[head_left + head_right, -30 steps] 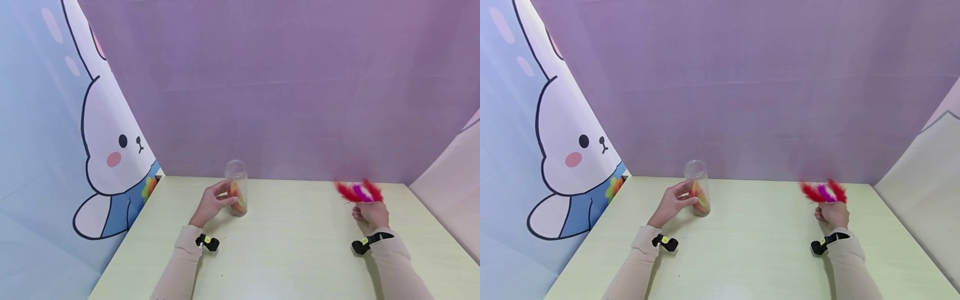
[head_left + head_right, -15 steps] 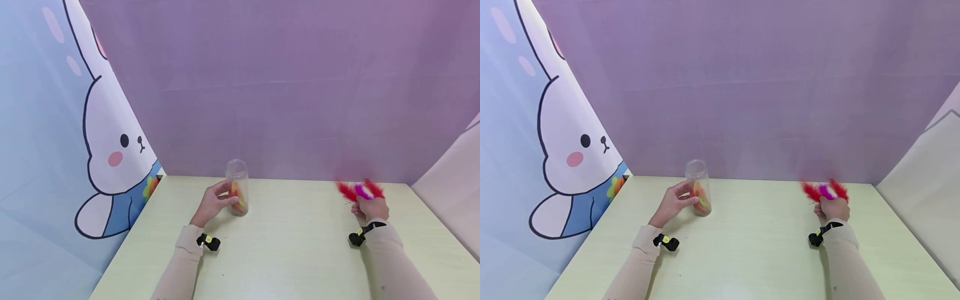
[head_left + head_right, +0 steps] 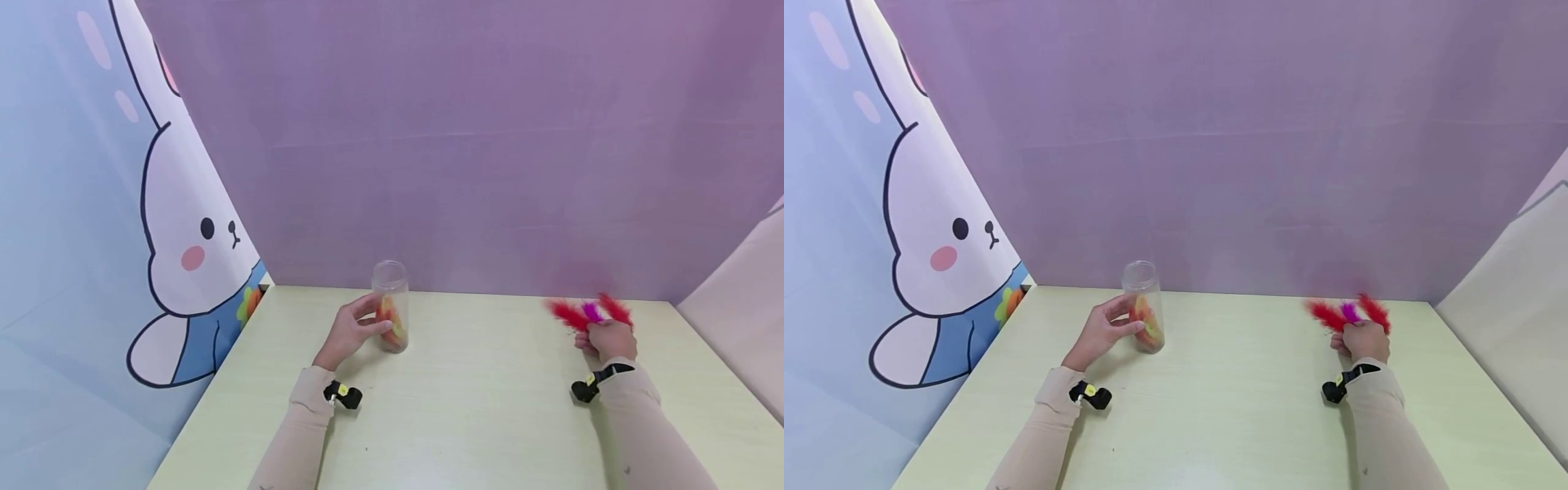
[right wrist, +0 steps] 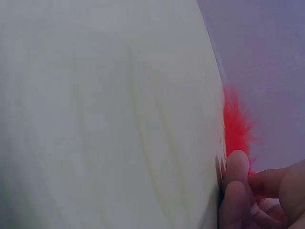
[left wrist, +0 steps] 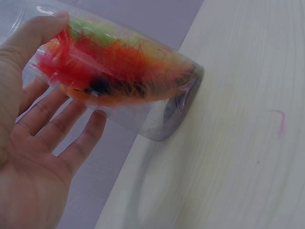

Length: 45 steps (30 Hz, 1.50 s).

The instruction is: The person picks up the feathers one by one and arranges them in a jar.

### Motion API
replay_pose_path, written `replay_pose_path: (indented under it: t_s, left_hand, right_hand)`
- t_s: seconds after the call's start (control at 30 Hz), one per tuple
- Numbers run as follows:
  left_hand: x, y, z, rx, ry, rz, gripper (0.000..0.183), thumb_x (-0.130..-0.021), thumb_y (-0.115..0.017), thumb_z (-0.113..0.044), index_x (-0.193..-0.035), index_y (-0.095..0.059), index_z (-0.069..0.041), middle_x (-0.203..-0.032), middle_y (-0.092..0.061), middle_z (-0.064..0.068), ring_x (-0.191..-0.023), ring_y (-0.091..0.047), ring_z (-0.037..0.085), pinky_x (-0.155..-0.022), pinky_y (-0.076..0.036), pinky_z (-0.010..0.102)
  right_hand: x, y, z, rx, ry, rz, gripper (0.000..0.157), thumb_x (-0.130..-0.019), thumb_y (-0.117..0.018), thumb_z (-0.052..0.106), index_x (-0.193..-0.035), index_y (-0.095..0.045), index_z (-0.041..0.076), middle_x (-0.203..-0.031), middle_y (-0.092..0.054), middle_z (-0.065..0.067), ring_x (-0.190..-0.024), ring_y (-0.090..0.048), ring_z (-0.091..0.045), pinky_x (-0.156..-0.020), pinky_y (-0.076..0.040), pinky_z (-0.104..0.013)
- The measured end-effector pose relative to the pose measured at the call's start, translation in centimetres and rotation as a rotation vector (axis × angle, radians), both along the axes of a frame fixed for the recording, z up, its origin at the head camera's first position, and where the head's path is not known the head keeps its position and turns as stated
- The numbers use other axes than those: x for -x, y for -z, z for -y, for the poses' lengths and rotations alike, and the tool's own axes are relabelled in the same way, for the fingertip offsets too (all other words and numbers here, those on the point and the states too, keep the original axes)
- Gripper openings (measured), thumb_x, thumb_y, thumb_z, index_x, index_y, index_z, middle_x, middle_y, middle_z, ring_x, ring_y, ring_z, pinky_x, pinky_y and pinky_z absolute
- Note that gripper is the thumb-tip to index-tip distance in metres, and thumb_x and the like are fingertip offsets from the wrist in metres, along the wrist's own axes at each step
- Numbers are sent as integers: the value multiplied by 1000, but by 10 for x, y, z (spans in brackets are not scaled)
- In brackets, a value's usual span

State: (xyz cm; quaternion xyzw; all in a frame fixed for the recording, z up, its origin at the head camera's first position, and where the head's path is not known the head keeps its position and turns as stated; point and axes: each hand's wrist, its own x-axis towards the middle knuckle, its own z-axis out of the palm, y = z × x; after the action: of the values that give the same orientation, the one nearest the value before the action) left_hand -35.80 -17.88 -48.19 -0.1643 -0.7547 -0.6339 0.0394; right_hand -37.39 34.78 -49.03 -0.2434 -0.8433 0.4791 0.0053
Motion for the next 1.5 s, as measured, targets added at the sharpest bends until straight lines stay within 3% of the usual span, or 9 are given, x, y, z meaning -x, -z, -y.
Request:
replay_pose_path:
  t_s: [0.23, 0.4, 0.67, 0.77, 0.87, 0.93, 1.1, 1.3, 1.5]
  left_hand:
    - [0, 0, 1, 7, 3, 2, 65, -83, -86, -18, -143, -60, -16, -130, -69, 12, -121, -64, 25, -104, -58, 40]
    - [-1, -1, 1, 7, 3, 9, 65, -84, -86, -18, -143, -60, -16, -131, -69, 11, -122, -63, 26, -105, -57, 42]
    - [-1, -2, -1, 2, 0, 1, 62, -84, -86, -17, -141, -61, -15, -128, -71, 11, -121, -65, 24, -104, -58, 40]
    - [-1, -3, -1, 0, -3, 6, 61, -84, -85, -16, -140, -61, -14, -130, -70, 12, -124, -64, 26, -104, -57, 41]
    - [-2, -4, -1, -4, -6, 18, 60, -84, -85, -14, -140, -62, -13, -132, -69, 13, -125, -64, 27, -105, -57, 41]
    - [-2, -4, -2, -5, -6, 21, 61, -84, -85, -13, -140, -61, -12, -132, -69, 14, -126, -63, 28, -105, -57, 42]
    - [0, -3, -3, -17, 3, 17, 61, -85, -84, -10, -140, -61, -9, -133, -68, 17, -127, -62, 31, -107, -55, 45]
    - [1, -1, -2, -7, 3, 18, 60, -84, -85, -14, -139, -62, -14, -131, -69, 13, -126, -63, 28, -106, -56, 42]
    - [1, -1, -3, -2, 1, 9, 61, -83, -86, -16, -140, -62, -16, -131, -69, 11, -125, -64, 27, -105, -57, 41]
  right_hand:
    - [-5, 0, 4, 14, -8, -45, 58, -104, -34, 23, -149, -38, -13, -58, -68, 12, -55, -71, -7, -56, -60, -21]
    - [-9, -2, 6, -19, -23, -66, 53, -107, -32, 22, -141, -48, -16, -65, -70, 9, -57, -69, -6, -56, -61, -24]
    - [-17, -6, 9, -125, -94, -110, 47, -108, -45, 20, -135, -55, -16, -75, -77, 1, -59, -69, -5, -60, -60, -22]
    - [-20, -12, 12, -202, -103, -123, 46, -107, -54, 26, -132, -61, -11, -79, -78, -7, -61, -68, -7, -70, -52, -30]
    - [-23, -17, 16, -246, -118, -147, 46, -104, -61, 29, -130, -64, -9, -82, -79, -11, -62, -68, -10, -70, -47, -32]
    - [-24, -20, 19, -227, -129, -168, 46, -102, -63, 28, -129, -64, -9, -81, -79, -11, -61, -69, -8, -67, -54, -28]
    - [-27, -27, 29, -195, -175, -232, 43, -102, -63, 23, -130, -64, -10, -81, -78, -13, -60, -68, -4, -55, -58, -20]
    - [-31, -36, 44, -353, -276, -337, 31, -104, -59, 21, -119, -71, -4, -95, -77, -23, -64, -70, -10, -53, -54, -24]
    - [-36, -51, 62, -462, -366, -476, 24, -102, -63, 18, -114, -73, 0, -97, -76, -23, -66, -72, -21, -50, -49, -25]
